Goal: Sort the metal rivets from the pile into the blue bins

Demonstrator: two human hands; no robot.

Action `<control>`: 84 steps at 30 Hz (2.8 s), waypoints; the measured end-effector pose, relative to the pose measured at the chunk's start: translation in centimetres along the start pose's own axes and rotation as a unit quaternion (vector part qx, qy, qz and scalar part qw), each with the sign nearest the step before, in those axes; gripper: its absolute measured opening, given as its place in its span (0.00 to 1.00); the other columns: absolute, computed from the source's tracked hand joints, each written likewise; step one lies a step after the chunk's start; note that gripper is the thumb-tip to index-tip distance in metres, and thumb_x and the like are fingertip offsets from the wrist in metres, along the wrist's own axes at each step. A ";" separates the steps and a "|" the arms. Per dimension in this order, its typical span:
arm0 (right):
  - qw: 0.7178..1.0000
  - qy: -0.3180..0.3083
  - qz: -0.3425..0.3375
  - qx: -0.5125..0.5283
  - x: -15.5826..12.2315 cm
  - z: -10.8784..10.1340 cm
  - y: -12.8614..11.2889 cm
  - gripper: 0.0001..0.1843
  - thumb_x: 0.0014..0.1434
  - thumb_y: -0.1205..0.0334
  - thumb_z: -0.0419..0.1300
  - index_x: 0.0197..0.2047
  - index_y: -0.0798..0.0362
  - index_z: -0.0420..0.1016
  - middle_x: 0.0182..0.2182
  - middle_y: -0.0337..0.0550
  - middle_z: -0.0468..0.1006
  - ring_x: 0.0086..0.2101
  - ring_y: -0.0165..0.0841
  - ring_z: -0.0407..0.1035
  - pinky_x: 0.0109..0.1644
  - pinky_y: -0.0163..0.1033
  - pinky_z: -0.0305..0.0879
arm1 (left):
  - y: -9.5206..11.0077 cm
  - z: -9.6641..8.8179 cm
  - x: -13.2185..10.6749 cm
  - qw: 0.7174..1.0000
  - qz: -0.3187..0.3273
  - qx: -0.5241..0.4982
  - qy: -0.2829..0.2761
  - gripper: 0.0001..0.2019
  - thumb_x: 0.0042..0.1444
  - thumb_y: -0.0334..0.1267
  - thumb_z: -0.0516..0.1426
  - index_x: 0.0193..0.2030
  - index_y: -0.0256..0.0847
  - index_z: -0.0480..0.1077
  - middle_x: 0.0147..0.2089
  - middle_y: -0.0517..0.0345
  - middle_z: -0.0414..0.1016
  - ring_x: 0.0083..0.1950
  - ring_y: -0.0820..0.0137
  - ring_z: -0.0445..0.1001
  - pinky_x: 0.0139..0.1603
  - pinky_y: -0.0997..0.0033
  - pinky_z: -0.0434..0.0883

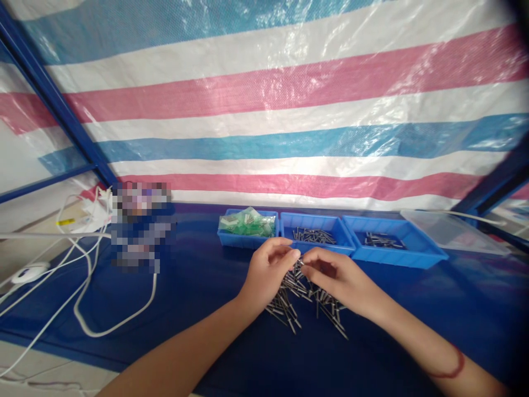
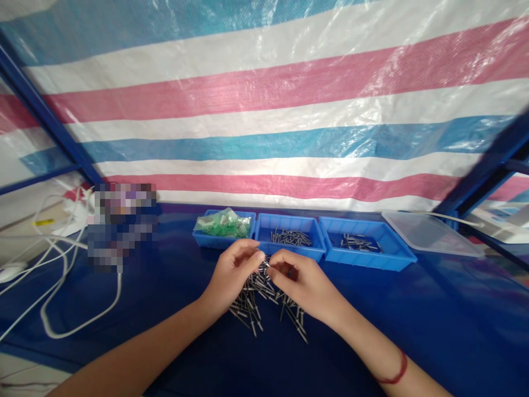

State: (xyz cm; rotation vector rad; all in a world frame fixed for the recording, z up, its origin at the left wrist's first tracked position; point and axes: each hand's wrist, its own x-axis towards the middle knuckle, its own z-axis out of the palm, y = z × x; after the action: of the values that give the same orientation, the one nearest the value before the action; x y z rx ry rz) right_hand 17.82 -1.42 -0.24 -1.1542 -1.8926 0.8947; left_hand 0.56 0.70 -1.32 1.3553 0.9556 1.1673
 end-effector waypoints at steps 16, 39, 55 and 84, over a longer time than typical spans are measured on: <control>0.998 0.019 0.026 0.050 0.1 0.1 0.2 0.16 0.57 0.49 0.60 0.38 0.52 0.77 0.24 0.37 0.71 0.23 0.28 0.62 0.26 0.34 0.62 | 0.7 -0.1 0.1 0.999 0.037 0.036 -0.017 0.08 0.55 0.41 0.59 0.33 0.36 0.70 0.32 0.59 0.73 0.34 0.72 0.71 0.39 0.73 0.67; 0.816 0.246 0.058 -0.519 -0.4 -10.3 5.1 0.17 0.59 0.54 0.53 0.30 0.56 0.77 0.22 0.50 0.74 0.24 0.40 0.67 0.29 0.42 0.57 | 0.9 -0.9 -1.2 0.787 0.202 0.532 -0.236 0.10 0.61 0.44 0.55 0.47 0.48 0.73 0.50 0.55 0.70 0.52 0.61 0.63 0.48 0.60 0.59; 0.911 0.088 -0.173 -0.364 0.3 0.2 0.5 0.11 0.63 0.59 0.53 0.36 0.52 0.74 0.31 0.45 0.75 0.35 0.37 0.64 0.41 0.44 0.59 | 0.5 -0.7 -1.0 0.823 0.188 0.517 -0.141 0.07 0.65 0.37 0.50 0.41 0.41 0.68 0.42 0.57 0.74 0.45 0.65 0.70 0.45 0.64 0.61; 0.990 0.133 -0.050 -0.001 -0.1 0.9 0.5 0.07 0.61 0.58 0.56 0.36 0.50 0.74 0.32 0.42 0.74 0.35 0.34 0.68 0.38 0.40 0.64 | 0.6 -1.0 -0.2 0.927 0.170 0.326 -0.079 0.05 0.59 0.38 0.57 0.35 0.39 0.72 0.33 0.59 0.74 0.35 0.71 0.73 0.37 0.75 0.66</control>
State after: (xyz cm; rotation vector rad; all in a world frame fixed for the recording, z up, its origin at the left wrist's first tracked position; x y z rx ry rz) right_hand 17.30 -1.48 -1.11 -1.1103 -1.7162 0.6489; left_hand -0.46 0.68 -0.76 2.1867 1.0650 1.0003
